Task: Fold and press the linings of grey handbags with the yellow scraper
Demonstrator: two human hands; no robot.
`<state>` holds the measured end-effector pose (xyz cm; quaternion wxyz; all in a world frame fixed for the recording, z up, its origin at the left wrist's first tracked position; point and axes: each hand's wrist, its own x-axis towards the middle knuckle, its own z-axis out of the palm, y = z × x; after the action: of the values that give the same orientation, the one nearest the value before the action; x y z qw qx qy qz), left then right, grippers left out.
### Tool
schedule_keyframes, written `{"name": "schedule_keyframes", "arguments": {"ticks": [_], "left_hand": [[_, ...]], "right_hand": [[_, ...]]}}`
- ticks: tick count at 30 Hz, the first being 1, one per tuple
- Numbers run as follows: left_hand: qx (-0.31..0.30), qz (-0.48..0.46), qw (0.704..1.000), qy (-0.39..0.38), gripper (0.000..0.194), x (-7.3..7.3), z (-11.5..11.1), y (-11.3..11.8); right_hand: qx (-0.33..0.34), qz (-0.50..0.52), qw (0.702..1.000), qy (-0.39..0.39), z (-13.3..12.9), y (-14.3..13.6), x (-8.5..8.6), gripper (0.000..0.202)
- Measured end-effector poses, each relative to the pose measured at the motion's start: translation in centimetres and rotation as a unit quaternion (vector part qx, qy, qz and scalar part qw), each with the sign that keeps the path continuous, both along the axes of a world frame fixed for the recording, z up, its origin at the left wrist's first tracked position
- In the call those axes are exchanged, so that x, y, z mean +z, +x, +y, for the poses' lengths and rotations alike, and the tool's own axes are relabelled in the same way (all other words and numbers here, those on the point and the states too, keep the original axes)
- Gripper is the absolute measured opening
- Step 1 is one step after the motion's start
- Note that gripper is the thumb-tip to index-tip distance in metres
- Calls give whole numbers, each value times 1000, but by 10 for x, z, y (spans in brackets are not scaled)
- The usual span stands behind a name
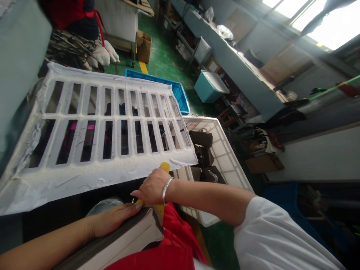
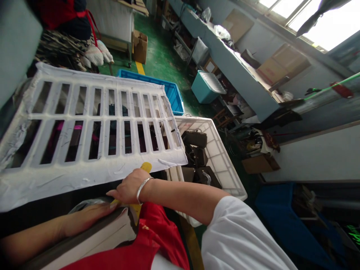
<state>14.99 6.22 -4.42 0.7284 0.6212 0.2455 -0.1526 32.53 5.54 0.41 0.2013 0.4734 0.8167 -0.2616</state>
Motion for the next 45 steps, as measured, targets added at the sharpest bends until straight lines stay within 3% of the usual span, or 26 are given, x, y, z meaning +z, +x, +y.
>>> {"name": "schedule_keyframes", "arguments": {"ticks": [4,10,15,20,31,34,40,45], "left_hand": [[16,7,1000,-12,60,-1,-2,-1],[-25,6,1000,2,59,5,0,2],[-8,11,1000,3,61,4,-4,1],[-32,18,999,0,57,5,-3,-2],[-58,17,998,-7,53,15,1,9],[-46,35,998,3,55,13,1,9],[-96,75,992,31,57,22,8,11],[-99,33,994,22,51,26,12,13]], "right_hand": [[1,12,1000,0,-3,0,2,59],[10,24,1000,13,-5,2,6,59],[41,37,998,17,-6,2,5,58],[49,63,996,32,-7,2,3,55],[-29,69,997,35,-20,12,1,55],[-8,75,997,34,-18,13,0,54],[42,73,996,25,-6,9,-7,55],[48,85,995,24,-12,15,-4,55]]}}
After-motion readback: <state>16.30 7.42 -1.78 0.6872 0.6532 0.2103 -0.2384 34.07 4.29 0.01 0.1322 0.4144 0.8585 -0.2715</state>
